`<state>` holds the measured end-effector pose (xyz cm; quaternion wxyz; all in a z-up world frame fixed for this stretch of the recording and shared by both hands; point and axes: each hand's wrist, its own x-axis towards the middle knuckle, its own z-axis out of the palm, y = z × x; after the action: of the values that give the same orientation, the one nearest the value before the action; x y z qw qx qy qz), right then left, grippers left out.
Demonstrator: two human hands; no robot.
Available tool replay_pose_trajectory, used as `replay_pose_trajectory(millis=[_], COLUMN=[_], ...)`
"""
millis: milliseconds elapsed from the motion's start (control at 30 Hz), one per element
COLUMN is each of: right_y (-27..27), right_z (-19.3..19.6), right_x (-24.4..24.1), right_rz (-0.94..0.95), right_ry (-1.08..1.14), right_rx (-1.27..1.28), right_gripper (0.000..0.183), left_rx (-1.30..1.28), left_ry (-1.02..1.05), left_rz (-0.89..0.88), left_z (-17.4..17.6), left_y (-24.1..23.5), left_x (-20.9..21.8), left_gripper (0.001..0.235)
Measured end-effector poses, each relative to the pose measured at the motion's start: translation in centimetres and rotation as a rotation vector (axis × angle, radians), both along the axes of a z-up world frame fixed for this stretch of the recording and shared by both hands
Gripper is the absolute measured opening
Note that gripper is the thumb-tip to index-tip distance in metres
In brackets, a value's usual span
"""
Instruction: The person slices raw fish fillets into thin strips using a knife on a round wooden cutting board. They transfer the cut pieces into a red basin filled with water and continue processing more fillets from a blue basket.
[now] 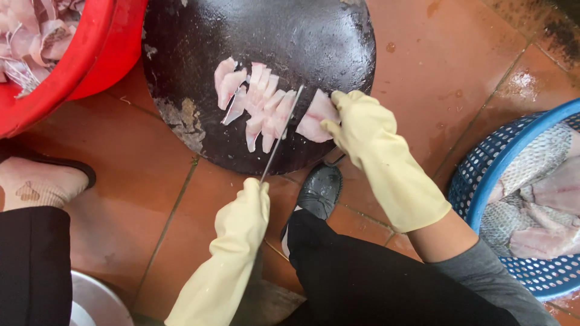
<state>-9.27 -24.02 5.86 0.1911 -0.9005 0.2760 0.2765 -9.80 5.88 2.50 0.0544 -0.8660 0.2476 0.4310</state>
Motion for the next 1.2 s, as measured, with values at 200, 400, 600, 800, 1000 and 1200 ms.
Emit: replay_pose_trajectory(millis=[200,400,600,800,1000,1200], right_y=[0.7,0.6,-0.3,-1.1,-1.3,-0.6], right_z=[-1.3,-1.9,-2.9,1.7,2.4,-2.1], right_x=[-0.6,-0.4,-0.2,-0.5,-1.8,-2.2], right_rz=[0.091,0.062,0.023,-0.137,-0.248,0.071], right_ry=[-0.042,-0.048,-0.098,-0.134,-0.048,-0.046], right_rx=[0.025,0.026,-0.011,0.2,0.207,-0.041], right_gripper=[0.048,0.043,0.038,0.033,0.042,0.043], left_rx=[0.017,-0.118,-0.159,0.031,-0.067,-0.01], left_ry=[0.064,0.049,0.079,0.09,0.043,0.069], left_rz=[-0.048,-0.006,0.043,0.024,0.061,-0.026], left_z=[1.5,-4.7,-1.2,-2.0,0.2,2.2], left_y=[-4.7,-12.6,-10.3,1.2,-1.6,-3.2], left_x=[1.3,4.8,4.5,0.6,2.0,0.3], left_gripper=[0.036,0.04,0.033,0.036,0.037,0.038])
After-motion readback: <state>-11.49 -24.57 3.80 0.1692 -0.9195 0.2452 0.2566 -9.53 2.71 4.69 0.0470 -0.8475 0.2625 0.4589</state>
